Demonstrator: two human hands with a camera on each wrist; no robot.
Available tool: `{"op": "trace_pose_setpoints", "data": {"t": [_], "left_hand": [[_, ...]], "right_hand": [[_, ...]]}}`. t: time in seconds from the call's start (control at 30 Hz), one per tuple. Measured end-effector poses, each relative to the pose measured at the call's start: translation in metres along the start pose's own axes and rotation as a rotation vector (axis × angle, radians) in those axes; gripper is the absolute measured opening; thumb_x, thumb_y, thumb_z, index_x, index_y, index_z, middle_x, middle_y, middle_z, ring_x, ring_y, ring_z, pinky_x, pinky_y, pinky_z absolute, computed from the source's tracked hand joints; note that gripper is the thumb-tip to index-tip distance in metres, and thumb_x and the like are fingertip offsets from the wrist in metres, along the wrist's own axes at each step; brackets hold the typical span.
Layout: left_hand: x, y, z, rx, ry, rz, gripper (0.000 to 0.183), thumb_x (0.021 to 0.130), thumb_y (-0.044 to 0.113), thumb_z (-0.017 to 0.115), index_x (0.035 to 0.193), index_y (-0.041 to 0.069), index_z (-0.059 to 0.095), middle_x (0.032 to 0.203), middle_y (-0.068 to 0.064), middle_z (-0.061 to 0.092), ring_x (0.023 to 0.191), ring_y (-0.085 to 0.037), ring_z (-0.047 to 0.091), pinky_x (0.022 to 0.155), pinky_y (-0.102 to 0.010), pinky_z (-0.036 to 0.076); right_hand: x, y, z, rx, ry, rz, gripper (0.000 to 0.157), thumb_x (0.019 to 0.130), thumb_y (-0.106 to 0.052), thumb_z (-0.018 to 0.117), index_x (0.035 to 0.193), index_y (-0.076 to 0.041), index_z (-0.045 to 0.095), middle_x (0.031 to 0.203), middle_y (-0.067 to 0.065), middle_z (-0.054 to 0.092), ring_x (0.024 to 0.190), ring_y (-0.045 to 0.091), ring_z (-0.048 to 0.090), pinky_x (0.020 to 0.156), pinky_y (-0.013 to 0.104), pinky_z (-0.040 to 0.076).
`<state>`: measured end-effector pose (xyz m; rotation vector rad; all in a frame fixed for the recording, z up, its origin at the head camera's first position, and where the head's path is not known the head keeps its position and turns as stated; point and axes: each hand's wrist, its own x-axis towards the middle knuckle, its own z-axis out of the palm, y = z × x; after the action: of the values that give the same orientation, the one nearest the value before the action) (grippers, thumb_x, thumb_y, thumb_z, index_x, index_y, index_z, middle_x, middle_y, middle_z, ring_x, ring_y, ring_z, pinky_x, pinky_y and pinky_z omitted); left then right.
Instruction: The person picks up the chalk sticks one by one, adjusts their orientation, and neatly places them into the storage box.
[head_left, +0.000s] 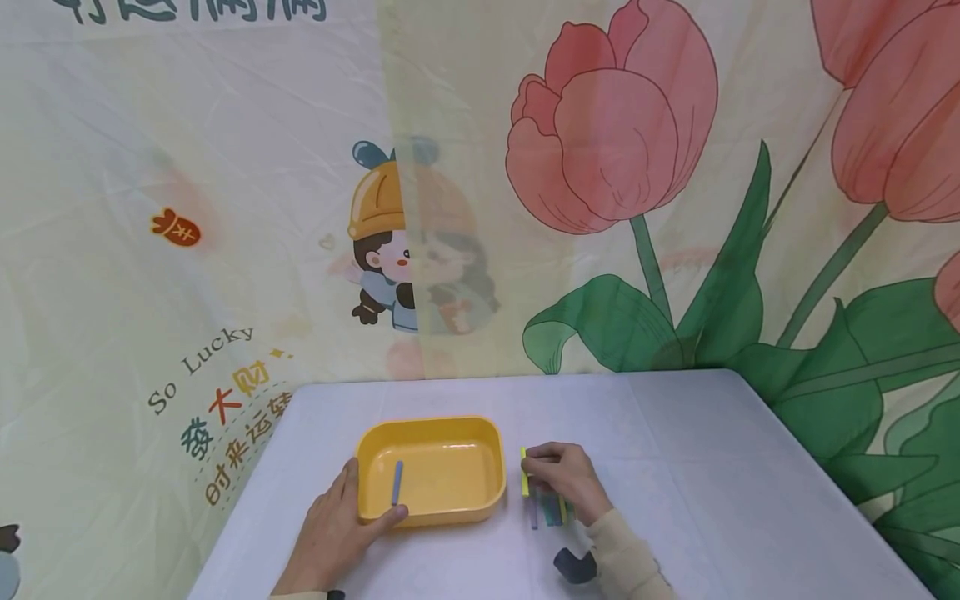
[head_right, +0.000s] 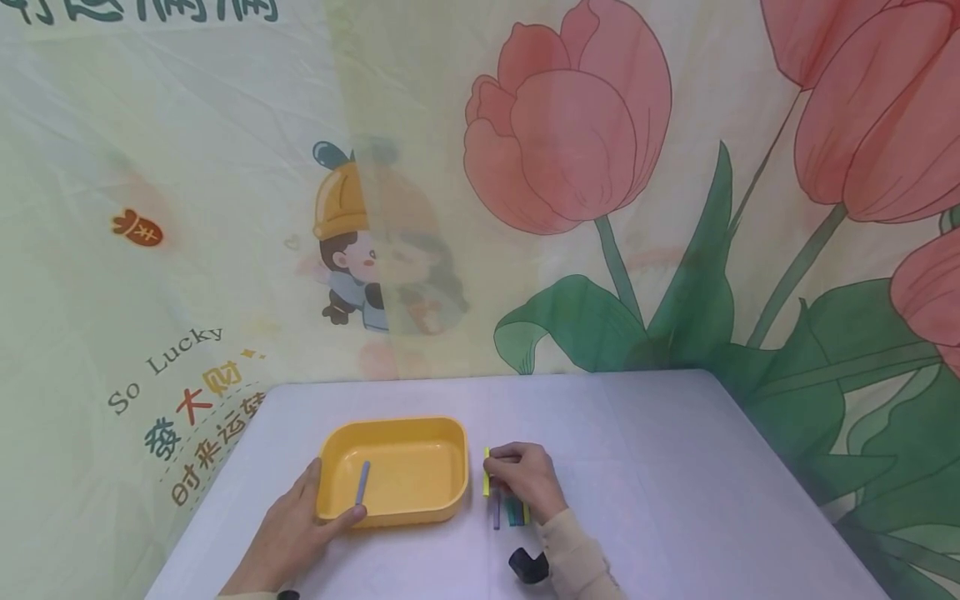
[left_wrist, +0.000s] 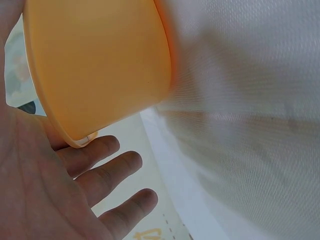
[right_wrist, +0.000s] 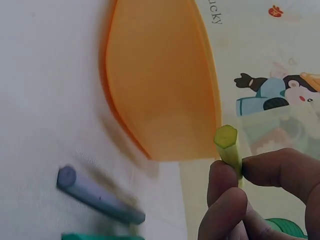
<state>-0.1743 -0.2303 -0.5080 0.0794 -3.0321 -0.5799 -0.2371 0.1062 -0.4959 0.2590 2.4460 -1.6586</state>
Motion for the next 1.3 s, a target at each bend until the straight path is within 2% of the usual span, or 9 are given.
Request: {"op": "trace_pose_setpoints", "data": {"t": [0.17, 0.33, 0.67, 0.87, 1.3], "left_hand": [[0.0, 0.0, 0.0, -0.001, -0.003, -0.006, 0.125, 0.069, 0.085, 0.043, 0.146, -0.008, 0.007, 0.148, -0.028, 0.02, 0.13, -0.045, 0.031, 0.105, -0.059, 0.027], [-0.002, 0.0, -0.001, -0.01, -0.003, -0.002, 0.125, 0.07, 0.085, 0.043, 0.146, -0.008, 0.007, 0.148, -0.029, 0.02, 0.13, -0.046, 0.03, 0.105, -0.059, 0.027], [0.0, 0.0, 0.0, -0.012, 0.003, 0.0, 0.125, 0.07, 0.084, 0.044, 0.146, -0.008, 0.007, 0.148, -0.029, 0.021, 0.129, -0.045, 0.032, 0.105, -0.058, 0.028], [-0.001, 0.0, 0.0, -0.017, 0.01, 0.01, 0.124, 0.07, 0.083, 0.044, 0.146, -0.007, 0.008, 0.148, -0.028, 0.021, 0.13, -0.044, 0.031, 0.105, -0.058, 0.028], [-0.001, 0.0, 0.0, -0.01, 0.005, -0.001, 0.124, 0.07, 0.084, 0.044, 0.147, -0.006, 0.006, 0.148, -0.028, 0.021, 0.129, -0.044, 0.032, 0.104, -0.059, 0.029]], "right_hand": [[-0.002, -0.005, 0.009, 0.07, -0.058, -0.037, 0.041, 0.077, -0.031, 0.074, 0.106, -0.003, 0.066, 0.087, 0.007, 0.067, 0.071, 0.02, 0.066, 0.067, 0.036, 0.058], [-0.003, -0.012, 0.02, 0.132, -0.082, -0.03, 0.039, 0.079, -0.028, 0.072, 0.108, -0.003, 0.065, 0.088, 0.007, 0.067, 0.073, 0.022, 0.067, 0.07, 0.04, 0.058], [-0.003, -0.022, 0.037, 0.223, -0.113, -0.088, 0.043, 0.078, -0.033, 0.075, 0.108, -0.004, 0.064, 0.091, 0.007, 0.068, 0.073, 0.02, 0.067, 0.063, 0.032, 0.058], [-0.002, -0.032, 0.044, 0.23, -0.125, -0.093, 0.041, 0.077, -0.032, 0.075, 0.107, -0.005, 0.065, 0.09, 0.006, 0.068, 0.073, 0.019, 0.067, 0.066, 0.032, 0.058], [0.003, -0.062, 0.067, 0.335, -0.176, -0.139, 0.039, 0.078, -0.026, 0.075, 0.107, -0.002, 0.065, 0.09, 0.008, 0.068, 0.073, 0.021, 0.068, 0.065, 0.032, 0.059]]}}
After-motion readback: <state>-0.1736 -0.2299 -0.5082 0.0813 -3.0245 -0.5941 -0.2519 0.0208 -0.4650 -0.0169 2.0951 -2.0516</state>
